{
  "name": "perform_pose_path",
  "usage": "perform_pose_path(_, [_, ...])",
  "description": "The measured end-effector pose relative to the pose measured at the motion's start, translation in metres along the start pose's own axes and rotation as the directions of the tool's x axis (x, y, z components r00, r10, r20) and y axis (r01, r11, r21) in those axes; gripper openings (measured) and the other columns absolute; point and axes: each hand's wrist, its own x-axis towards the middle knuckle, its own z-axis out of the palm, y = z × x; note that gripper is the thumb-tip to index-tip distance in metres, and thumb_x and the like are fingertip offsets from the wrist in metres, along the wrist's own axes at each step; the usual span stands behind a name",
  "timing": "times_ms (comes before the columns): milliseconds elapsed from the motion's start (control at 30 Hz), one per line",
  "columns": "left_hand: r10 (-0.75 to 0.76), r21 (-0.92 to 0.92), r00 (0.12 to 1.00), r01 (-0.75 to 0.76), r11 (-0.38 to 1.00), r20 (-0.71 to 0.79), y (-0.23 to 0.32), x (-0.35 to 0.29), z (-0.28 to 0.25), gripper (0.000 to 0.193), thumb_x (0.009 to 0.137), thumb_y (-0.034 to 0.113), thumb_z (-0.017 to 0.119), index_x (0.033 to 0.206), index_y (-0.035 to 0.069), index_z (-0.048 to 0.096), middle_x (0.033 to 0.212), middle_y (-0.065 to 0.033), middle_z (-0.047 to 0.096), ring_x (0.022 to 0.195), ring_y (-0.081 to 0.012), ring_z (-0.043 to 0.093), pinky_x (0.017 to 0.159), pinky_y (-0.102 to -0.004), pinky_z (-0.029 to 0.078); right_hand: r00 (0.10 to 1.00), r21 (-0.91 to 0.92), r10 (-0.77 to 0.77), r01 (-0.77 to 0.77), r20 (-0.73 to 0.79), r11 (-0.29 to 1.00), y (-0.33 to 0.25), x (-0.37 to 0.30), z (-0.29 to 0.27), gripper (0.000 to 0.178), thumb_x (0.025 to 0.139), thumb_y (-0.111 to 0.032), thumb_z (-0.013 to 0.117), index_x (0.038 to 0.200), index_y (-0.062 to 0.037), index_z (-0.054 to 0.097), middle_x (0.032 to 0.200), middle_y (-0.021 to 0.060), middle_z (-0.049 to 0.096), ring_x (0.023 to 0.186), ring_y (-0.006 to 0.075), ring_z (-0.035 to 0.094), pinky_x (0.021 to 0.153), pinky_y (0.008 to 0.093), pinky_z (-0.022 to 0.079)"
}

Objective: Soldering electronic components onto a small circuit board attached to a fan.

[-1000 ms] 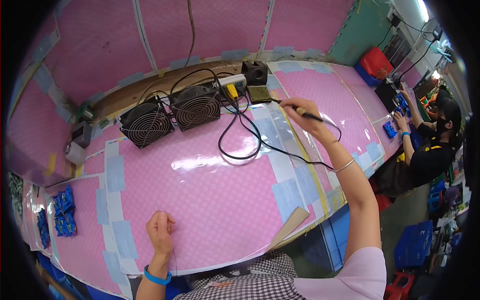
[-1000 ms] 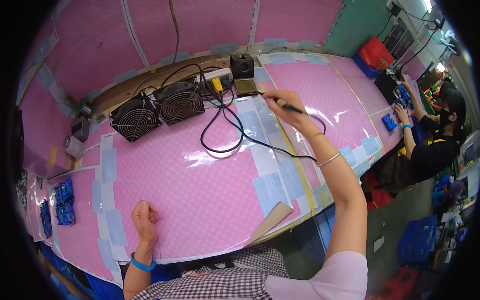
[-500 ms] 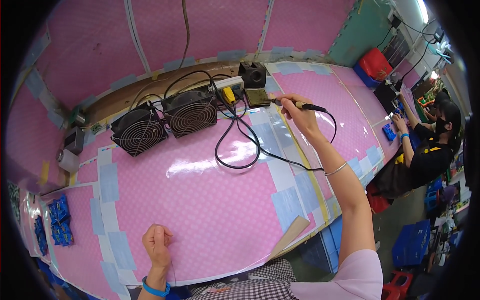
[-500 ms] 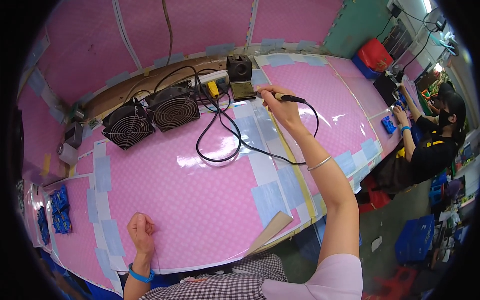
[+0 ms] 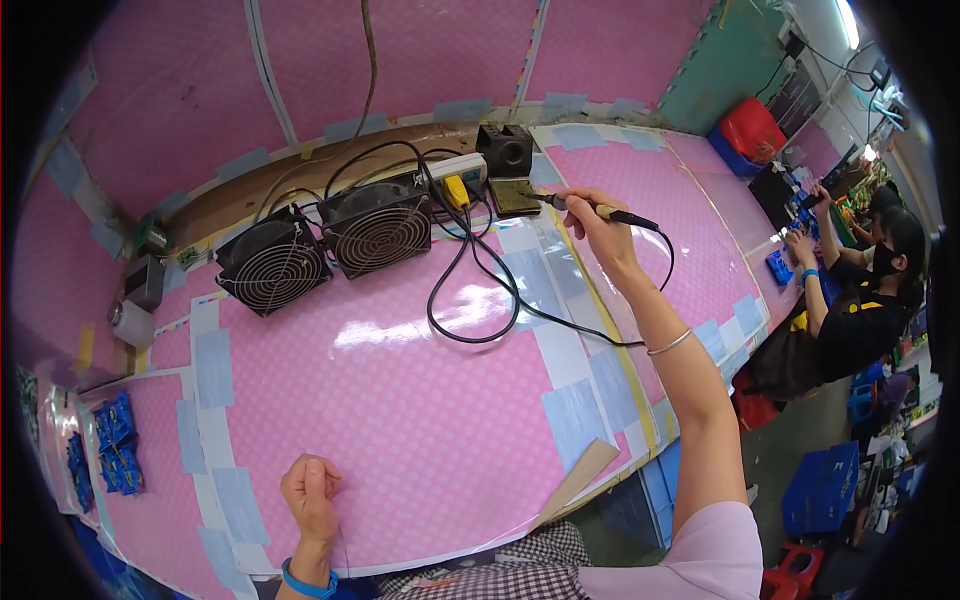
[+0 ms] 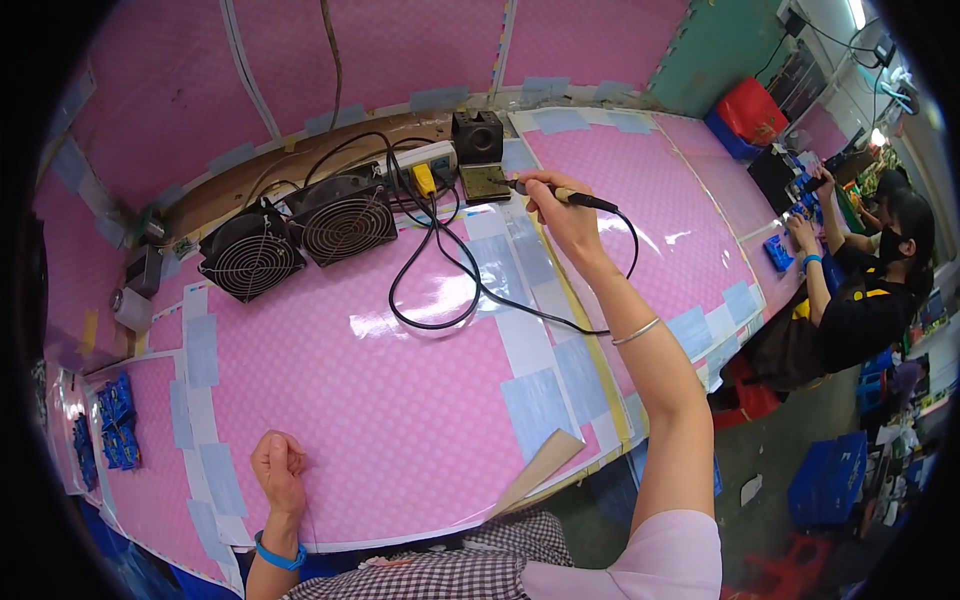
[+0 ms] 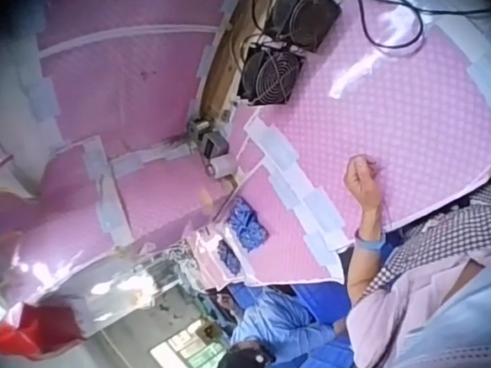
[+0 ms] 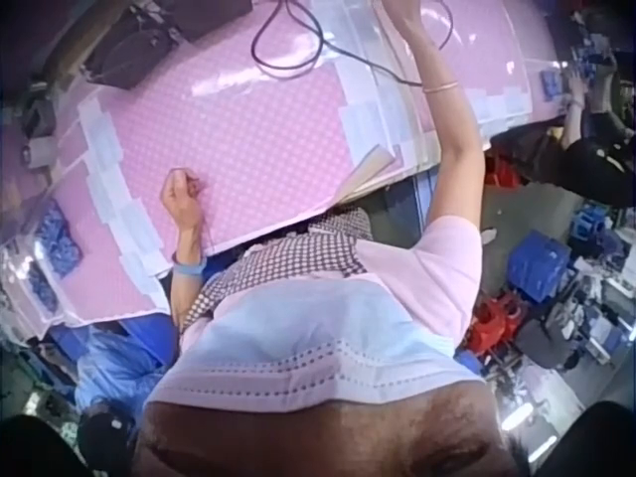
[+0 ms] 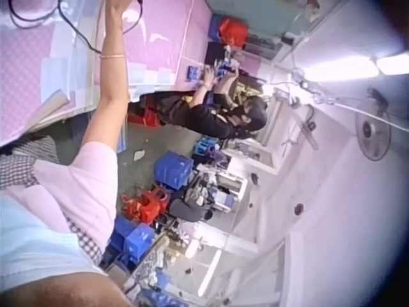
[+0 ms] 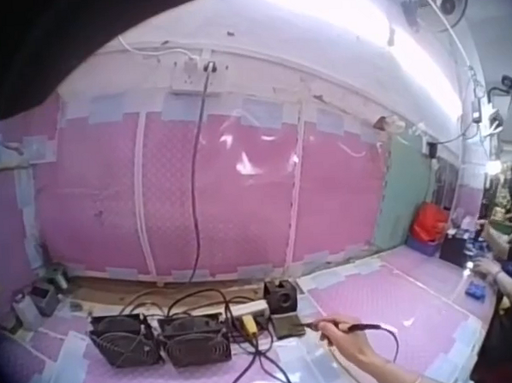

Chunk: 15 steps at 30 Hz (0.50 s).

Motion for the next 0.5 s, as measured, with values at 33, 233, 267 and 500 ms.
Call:
perform_pose_path(33, [0.004,0.003,1.0,-0.004,1.0,-0.002,0.0,0.0,0.0,0.035,0.096,0.02,0.046,0.069,0.0,0.055,0.054,0.0047,0.039,0.05,-0.0025,0.03,0.046,-0.0222,0.022,1.0,0.001,-0.01,0.01,-0.025,1.0,0.0,0.0,0.0,0.021,0.091,-0.015,0.057,0.101,0.0008,0.067,0.07,0.0031,0.061,0.059,0.0065,0.052,0.051,0.0203,0.04])
perform_pose_path(233, [0.001,0.017,1.0,-0.001,1.0,-0.008,0.002,-0.001,-0.001,0.036,0.096,0.021,0.046,0.068,0.0,0.055,0.054,0.0049,0.038,0.049,-0.0026,0.029,0.046,-0.0223,0.022,0.994,-0.119,-0.071,0.061,-0.087,0.991,0.004,0.004,0.008,0.022,0.095,-0.022,0.056,0.103,-0.0041,0.066,0.066,0.0031,0.06,0.053,0.0058,0.051,0.046,0.0208,0.04])
perform_pose_path(267, [-0.003,0.016,1.0,0.003,1.0,-0.008,0.002,-0.001,0.0,0.036,0.097,0.021,0.046,0.068,0.0,0.055,0.054,0.0049,0.038,0.049,-0.0026,0.029,0.046,-0.0224,0.022,0.992,-0.152,-0.062,0.046,-0.106,0.987,0.01,0.005,0.009,0.022,0.095,-0.023,0.056,0.103,-0.0053,0.066,0.065,0.0029,0.059,0.051,0.0057,0.05,0.045,0.0211,0.039])
perform_pose_path(500, [-0.018,-0.023,1.0,0.018,1.0,-0.002,0.001,-0.001,-0.001,0.036,0.096,0.021,0.047,0.069,0.0,0.055,0.054,0.0047,0.038,0.049,-0.003,0.03,0.046,-0.0225,0.023,0.958,-0.279,-0.223,0.167,-0.18,0.946,0.015,0.011,0.027,0.028,0.095,-0.029,0.055,0.1,-0.0039,0.064,0.068,0.0036,0.057,0.058,0.0081,0.053,0.052,0.024,0.041])
